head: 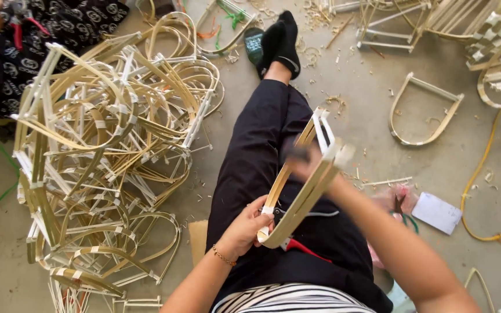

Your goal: Assembling and securing bamboo strips into circular frames using pliers and white adhesive tape.

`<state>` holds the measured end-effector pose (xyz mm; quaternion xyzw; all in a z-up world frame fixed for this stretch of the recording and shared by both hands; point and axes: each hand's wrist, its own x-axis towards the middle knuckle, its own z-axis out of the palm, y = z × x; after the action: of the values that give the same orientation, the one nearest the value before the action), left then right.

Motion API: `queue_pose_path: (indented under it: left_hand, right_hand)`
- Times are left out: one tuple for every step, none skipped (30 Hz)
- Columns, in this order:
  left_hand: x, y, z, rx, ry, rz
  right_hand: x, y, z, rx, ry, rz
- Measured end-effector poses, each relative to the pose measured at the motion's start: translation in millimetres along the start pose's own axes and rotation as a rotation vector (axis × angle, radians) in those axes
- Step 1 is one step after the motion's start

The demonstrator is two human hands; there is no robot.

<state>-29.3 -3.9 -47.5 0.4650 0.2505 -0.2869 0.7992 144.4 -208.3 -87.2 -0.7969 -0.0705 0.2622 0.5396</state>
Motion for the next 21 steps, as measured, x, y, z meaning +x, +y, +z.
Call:
queue_pose_path:
  left_hand:
    - [8, -7, -10, -0.041, 0.006, 0.048]
    - [12, -15, -22, -0.089, 0.028, 0.098]
    - [12, -2, -38, -0.098, 0.054, 0.111]
    - [9, 9, -53, -0.175, 0.154, 0.274]
    - [5, 19, -69, -0.25, 0.257, 0.437]
    - [-15, 39, -107, -0.262, 0.28, 0.451]
    - [-37, 57, -144, -0.183, 0.436, 0.599]
    - [-57, 76, -181, -0.098, 0.586, 0.741]
    - [-84, 101, -184, -0.109, 0.603, 0.752]
    - [-109, 130, -187, -0.064, 0.82, 0.783]
    - [-134, 158, -190, -0.018, 1.038, 0.811]
    - [-141, 148, -213, -0.024, 1.05, 0.807]
    - [-147, 138, -235, 0.27, 1.251, 0.836]
    - [-151, 130, -258, 0.58, 1.433, 0.849]
    - [-165, 121, -252, 0.577, 1.442, 0.847]
    - [-162, 123, -239, 0.614, 1.329, 0.821]
    - [-143, 128, -220, 0.648, 1.215, 0.794]
    - [-128, 148, -170, 0.682, 1.088, 0.755]
    - [-117, 155, -115, 0.712, 0.962, 0.715]
    - [-114, 158, -59, 0.739, 0.832, 0.687]
    - [-110, 167, -14, 0.742, 0.822, 0.691]
  right_hand:
    - [-17, 5, 14, -0.091, -0.156, -0.14]
    - [-34, 10, 33, -0.181, -0.33, -0.281]
    - [-40, 0, 19, -0.178, -0.357, -0.296]
    - [-46, -10, 4, -0.207, -0.209, -0.253]
    - [-51, -20, -11, -0.234, -0.061, -0.209]
    - [-55, 0, -34, -0.236, -0.088, -0.223]
    - [-58, 20, -59, -0.253, 0.152, -0.144]
    - [-59, 39, -86, -0.269, 0.4, -0.062]
    - [-57, 90, -98, -0.274, 0.383, -0.076]
    - [-62, 140, -113, -0.416, 0.349, 0.063]
    - [-70, 189, -132, -0.557, 0.314, 0.203]
    - [-86, 231, -130, -0.562, 0.302, 0.199]
    - [-102, 274, -130, -0.647, 0.213, 0.247]
    - [-114, 317, -129, -0.729, 0.129, 0.293]
    - [-118, 363, -117, -0.731, 0.121, 0.287]
    - [-130, 412, -113, -0.759, -0.009, 0.362]
    - [-148, 462, -121, -0.786, -0.14, 0.438]
    - [-152, 478, -117, -0.783, -0.142, 0.449]
    - [-155, 494, -114, -0.774, -0.168, 0.472]
    - [-149, 510, -113, -0.765, -0.183, 0.488]
    - [-133, 507, -114, -0.761, -0.174, 0.493]
